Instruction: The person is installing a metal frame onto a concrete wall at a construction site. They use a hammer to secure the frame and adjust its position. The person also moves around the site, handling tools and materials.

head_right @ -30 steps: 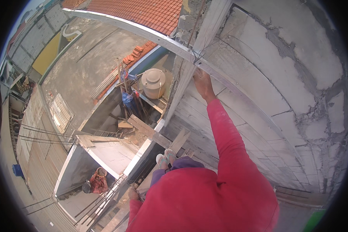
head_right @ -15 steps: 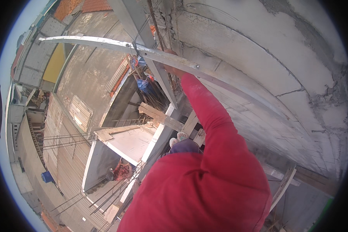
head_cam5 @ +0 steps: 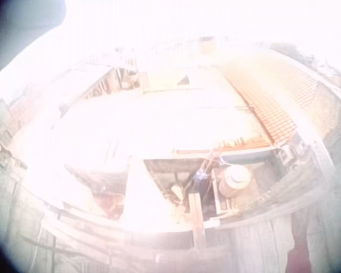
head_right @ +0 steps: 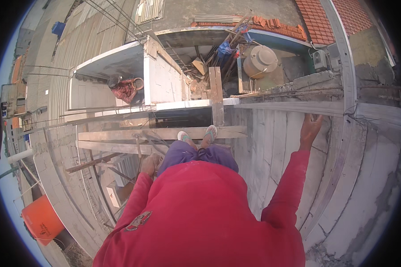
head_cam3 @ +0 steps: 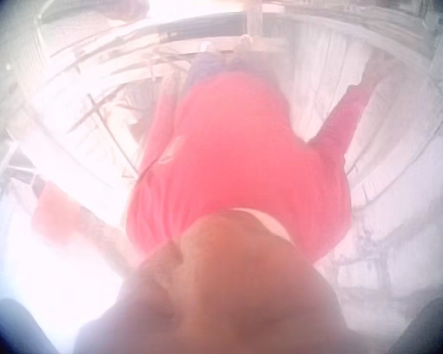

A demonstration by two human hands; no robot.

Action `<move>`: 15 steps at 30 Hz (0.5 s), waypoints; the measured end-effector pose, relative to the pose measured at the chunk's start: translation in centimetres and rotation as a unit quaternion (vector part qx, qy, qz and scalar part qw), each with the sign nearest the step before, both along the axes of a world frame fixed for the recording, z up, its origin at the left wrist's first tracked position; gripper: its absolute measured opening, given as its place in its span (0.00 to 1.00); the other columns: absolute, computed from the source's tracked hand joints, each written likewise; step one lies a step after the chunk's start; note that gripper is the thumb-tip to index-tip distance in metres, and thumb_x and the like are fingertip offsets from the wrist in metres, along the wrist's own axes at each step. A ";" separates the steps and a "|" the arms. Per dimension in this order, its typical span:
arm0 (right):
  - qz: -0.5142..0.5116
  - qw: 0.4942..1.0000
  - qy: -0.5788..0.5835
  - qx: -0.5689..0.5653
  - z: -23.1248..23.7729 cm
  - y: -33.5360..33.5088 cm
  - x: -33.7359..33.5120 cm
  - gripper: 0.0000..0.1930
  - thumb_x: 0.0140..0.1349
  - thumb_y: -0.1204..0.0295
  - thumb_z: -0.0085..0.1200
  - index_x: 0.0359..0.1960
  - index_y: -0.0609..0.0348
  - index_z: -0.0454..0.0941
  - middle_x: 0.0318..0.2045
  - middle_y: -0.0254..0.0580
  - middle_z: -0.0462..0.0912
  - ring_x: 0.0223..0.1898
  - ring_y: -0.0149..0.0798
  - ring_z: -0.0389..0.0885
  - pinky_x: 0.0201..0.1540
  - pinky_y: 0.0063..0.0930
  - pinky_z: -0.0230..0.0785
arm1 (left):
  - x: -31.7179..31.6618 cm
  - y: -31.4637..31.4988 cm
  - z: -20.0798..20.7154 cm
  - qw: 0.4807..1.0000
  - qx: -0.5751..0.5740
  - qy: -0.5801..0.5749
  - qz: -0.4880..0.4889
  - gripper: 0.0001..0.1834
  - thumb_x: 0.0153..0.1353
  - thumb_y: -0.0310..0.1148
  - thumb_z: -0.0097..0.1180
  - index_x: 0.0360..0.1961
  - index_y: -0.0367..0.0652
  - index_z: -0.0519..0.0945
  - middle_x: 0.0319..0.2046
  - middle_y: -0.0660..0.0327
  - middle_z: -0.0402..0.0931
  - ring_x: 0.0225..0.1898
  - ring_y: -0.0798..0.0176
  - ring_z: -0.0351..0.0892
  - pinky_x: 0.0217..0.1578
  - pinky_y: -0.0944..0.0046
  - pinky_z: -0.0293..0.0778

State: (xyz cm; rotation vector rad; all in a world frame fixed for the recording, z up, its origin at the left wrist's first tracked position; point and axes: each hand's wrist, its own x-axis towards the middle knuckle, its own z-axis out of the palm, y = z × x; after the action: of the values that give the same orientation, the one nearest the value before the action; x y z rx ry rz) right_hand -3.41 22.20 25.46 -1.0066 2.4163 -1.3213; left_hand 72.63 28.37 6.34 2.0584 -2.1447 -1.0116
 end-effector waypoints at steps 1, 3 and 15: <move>-0.019 0.998 -0.051 -0.017 -0.9 0.8 0.5 0.32 0.75 0.70 0.55 0.74 0.70 0.57 0.66 0.56 0.72 0.64 0.46 0.76 0.66 0.39 0.70 | 0.2 1.8 0.0 0.998 0.035 0.027 0.050 0.21 0.79 0.39 0.35 0.44 0.36 0.79 0.38 0.40 0.81 0.42 0.32 0.79 0.47 0.38 0.72; -0.085 0.990 -0.110 0.014 -3.4 2.8 1.6 0.31 0.77 0.63 0.51 0.75 0.63 0.56 0.62 0.54 0.72 0.60 0.49 0.77 0.62 0.44 0.74 | 0.1 5.5 -0.4 0.996 0.053 -0.020 0.065 0.23 0.79 0.41 0.35 0.45 0.35 0.80 0.40 0.39 0.81 0.44 0.32 0.79 0.49 0.38 0.72; 0.482 0.809 -0.127 0.313 -12.2 -8.8 33.3 0.22 0.76 0.66 0.50 0.67 0.63 0.72 0.53 0.51 0.81 0.53 0.42 0.80 0.55 0.39 0.74 | 0.0 3.4 9.5 0.834 -0.053 0.173 0.521 0.27 0.79 0.46 0.37 0.45 0.33 0.81 0.42 0.37 0.81 0.48 0.32 0.79 0.49 0.43 0.72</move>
State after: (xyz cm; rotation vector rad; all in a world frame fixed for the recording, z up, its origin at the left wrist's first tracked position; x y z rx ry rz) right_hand 29.89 13.41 13.24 -1.3984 1.5045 -0.2384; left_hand 72.62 31.81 15.81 2.2237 -0.6446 -0.9083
